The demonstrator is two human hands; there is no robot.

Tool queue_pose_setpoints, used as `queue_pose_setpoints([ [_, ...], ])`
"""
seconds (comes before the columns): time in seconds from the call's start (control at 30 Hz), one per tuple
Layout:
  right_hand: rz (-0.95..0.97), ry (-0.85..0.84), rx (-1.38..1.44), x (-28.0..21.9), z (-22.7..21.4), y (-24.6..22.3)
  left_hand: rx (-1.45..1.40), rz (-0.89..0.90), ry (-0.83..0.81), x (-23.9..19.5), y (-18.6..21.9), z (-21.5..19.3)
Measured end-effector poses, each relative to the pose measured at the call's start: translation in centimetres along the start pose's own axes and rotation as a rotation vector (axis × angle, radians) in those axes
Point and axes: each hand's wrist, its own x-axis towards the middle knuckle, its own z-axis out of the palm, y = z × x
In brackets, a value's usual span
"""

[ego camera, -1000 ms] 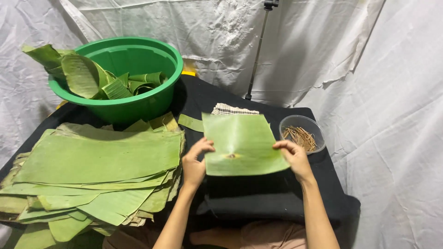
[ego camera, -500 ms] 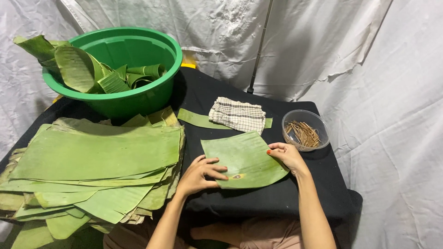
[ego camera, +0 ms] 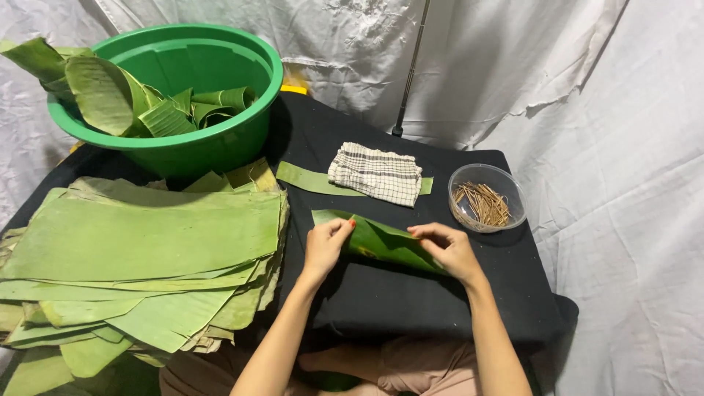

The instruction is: Cleaning banana leaves with a cloth and folding them into cone shapes for food preparation.

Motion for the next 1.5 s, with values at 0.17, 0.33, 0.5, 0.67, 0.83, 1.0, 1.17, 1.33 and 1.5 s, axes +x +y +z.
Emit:
queue_pose_setpoints([
  [0.17, -0.174, -0.110, -0.159, -0.5, 0.8, -1.7, 0.007, -0.056, 0.040, 1.9, 0.2, 0.9],
  [0.33, -0.249, -0.153, -0.205, -0.6, 1.7, -1.9, 0.004, -0.074, 0.037, 0.6, 3.9, 0.5],
  [0.5, -0.500, 0.007, -0.645, -0.5, 3.7, -0.7, 0.030, -0.088, 0.035, 0.0, 5.8, 1.2],
  [0.67, -0.612, 0.177, -0.839, -0.4, 4.0, 0.6, -0.015, -0.024, -0.020, -2.3, 8.2, 1.4],
  [0.83, -0.516, 0.090, -0.729, -0.6, 3.1, -1.2, -0.026, 0.041, -0.030, -2.3, 7.6, 1.1],
  [1.0, -0.139, -0.059, -0.705, -0.4, 1.4, -2.7, -0.125, 0.087, 0.016, -2.3, 6.9, -0.7],
  [1.17, -0.361, 0.192, -1.197, -0.1, 2.8, 3.8, -0.134, 0.063, 0.037, -2.6, 6.8, 0.1],
  [1.33, -0.442, 0.387, -1.485, 0.1, 3.1, 5.2, -0.135, 0.080, 0.008, -3.6, 7.4, 0.4],
  [1.5, -0.491, 0.320, -1.361, 0.1, 3.4, 4.7, -0.158, 0.089, -0.027, -3.4, 6.7, 0.0],
])
